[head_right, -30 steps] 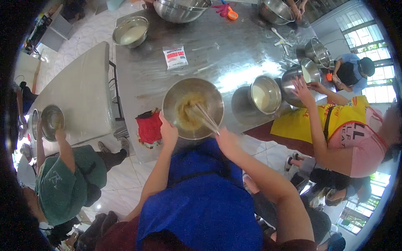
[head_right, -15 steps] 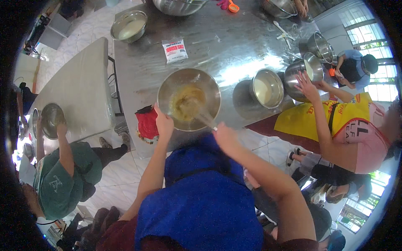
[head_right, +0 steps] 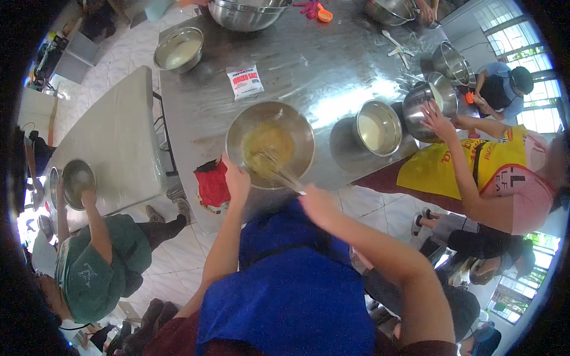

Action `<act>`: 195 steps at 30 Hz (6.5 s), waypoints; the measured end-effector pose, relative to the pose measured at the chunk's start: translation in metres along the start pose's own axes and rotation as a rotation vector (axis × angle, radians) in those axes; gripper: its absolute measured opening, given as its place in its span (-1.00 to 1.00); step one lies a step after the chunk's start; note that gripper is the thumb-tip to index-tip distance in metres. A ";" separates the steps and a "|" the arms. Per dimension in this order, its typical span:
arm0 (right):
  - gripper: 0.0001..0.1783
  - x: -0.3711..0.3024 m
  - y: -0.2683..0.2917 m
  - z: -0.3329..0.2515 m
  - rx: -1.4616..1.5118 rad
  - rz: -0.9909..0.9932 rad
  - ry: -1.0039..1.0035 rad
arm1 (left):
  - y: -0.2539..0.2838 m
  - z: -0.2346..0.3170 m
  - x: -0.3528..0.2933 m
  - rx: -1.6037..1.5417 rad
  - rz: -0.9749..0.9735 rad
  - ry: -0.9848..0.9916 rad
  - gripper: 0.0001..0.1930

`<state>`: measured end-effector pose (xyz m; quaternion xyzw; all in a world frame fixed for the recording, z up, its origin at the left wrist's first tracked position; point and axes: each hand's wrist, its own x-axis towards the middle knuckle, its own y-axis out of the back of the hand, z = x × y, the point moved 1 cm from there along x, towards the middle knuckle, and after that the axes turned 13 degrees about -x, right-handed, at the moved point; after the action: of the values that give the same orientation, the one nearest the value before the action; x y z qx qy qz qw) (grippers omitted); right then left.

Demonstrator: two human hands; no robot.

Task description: The person whisks a light brown liquid mixture in a metal bowl using a wire whisk.

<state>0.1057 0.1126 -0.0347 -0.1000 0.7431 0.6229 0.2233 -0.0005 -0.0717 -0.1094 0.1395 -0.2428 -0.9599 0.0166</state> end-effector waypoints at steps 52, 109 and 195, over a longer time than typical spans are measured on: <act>-0.76 -0.010 -0.022 0.035 -0.163 0.037 0.176 | 0.003 0.011 0.018 0.080 -0.207 -0.096 -0.27; -0.79 0.032 0.013 -0.001 -0.006 0.072 0.039 | 0.005 0.007 0.055 0.403 0.001 -0.186 -0.46; -0.39 -0.046 0.018 -0.006 0.209 -0.165 -0.046 | 0.008 -0.026 0.021 0.107 0.162 -0.035 -0.72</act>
<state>0.1375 0.1044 0.0031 -0.1227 0.7878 0.5238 0.2999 -0.0133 -0.0926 -0.1331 0.1031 -0.3044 -0.9434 0.0824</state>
